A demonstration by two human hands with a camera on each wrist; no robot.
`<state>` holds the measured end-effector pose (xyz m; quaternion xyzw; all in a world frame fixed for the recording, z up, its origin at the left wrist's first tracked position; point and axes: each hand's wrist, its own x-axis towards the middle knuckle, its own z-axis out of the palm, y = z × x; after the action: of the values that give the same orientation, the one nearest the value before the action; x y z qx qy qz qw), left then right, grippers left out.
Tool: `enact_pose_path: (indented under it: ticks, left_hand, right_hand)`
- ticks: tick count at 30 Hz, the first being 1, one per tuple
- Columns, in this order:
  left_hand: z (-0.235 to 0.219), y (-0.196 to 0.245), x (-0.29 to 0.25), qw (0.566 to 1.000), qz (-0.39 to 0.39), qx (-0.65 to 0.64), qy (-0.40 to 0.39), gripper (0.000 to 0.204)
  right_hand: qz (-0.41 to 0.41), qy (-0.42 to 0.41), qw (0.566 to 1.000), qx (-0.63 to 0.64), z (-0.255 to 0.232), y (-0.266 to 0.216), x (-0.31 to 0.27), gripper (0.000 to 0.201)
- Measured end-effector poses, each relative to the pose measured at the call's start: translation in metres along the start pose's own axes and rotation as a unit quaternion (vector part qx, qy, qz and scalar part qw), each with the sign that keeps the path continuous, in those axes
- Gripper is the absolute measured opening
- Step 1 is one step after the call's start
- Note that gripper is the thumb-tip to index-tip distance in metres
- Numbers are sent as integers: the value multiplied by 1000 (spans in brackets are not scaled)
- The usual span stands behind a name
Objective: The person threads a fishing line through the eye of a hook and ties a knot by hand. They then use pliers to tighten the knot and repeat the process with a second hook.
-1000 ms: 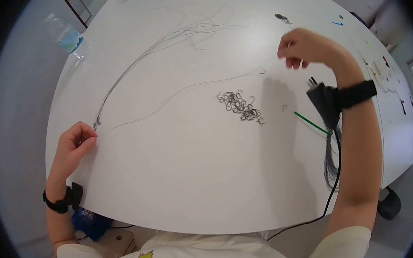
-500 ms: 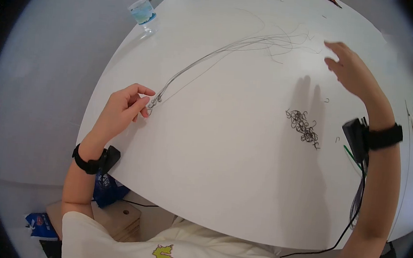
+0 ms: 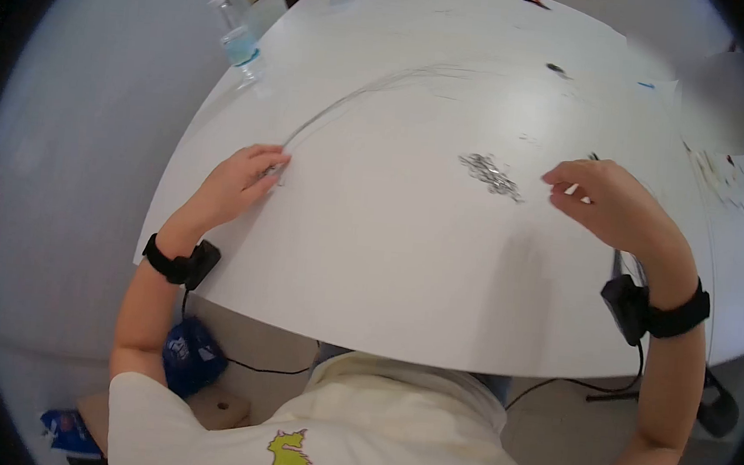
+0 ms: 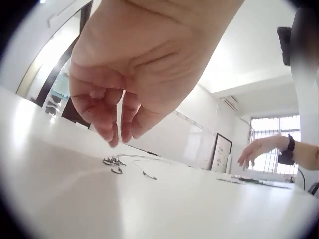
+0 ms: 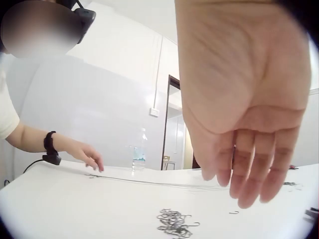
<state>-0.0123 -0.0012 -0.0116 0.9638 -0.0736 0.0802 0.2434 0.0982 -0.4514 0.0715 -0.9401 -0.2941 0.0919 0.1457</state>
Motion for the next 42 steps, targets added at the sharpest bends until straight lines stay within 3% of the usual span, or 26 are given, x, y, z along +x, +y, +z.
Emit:
enact_pose_path:
  ticks: [2, 3, 6, 9, 12, 16, 18, 22, 27, 29, 35, 42]
  left_hand:
    - [9, -12, -5, 989, 63, 131, 1, 34]
    - [7, -18, -4, 991, 45, 126, -15, 33]
    - [-6, -28, -9, 997, -28, 56, -39, 34]
    - [-11, -9, -11, 996, 4, 85, -28, 33]
    - [-23, 20, -13, 993, -27, 37, -105, 33]
    - [-21, 0, 0, 995, -20, 59, -83, 34]
    - [-25, 3, 10, 987, -55, 125, -88, 37]
    - [-16, 37, 32, 993, -6, 86, -77, 40]
    - [-5, 108, 69, 976, 26, 44, -211, 39]
    - [5, 122, 82, 977, 61, 21, -204, 38]
    - [24, 148, 116, 962, 107, 6, -253, 39]
    - [41, 158, 133, 955, 88, -38, -280, 44]
  right_hand:
    - [-13, -4, 999, -33, -4, 4, -15, 22]
    - [-41, -18, 997, -60, -8, 7, -23, 22]
    - [42, -8, 998, -51, -23, 19, -37, 24]
    - [97, 27, 992, -80, -31, 40, -49, 24]
    - [37, 50, 997, -44, -27, 62, -72, 23]
    - [114, 31, 990, -75, -20, 81, -88, 16]
    - [123, 43, 988, -84, -12, 101, -96, 13]
    - [143, 80, 984, -66, 0, 110, -106, 8]
    - [207, 96, 973, -38, 6, 110, -115, 8]
    - [204, 94, 974, -41, 7, 108, -116, 8]
    - [213, 79, 974, 23, 6, 105, -103, 10]
    - [203, 49, 978, 17, 11, 112, -93, 12]
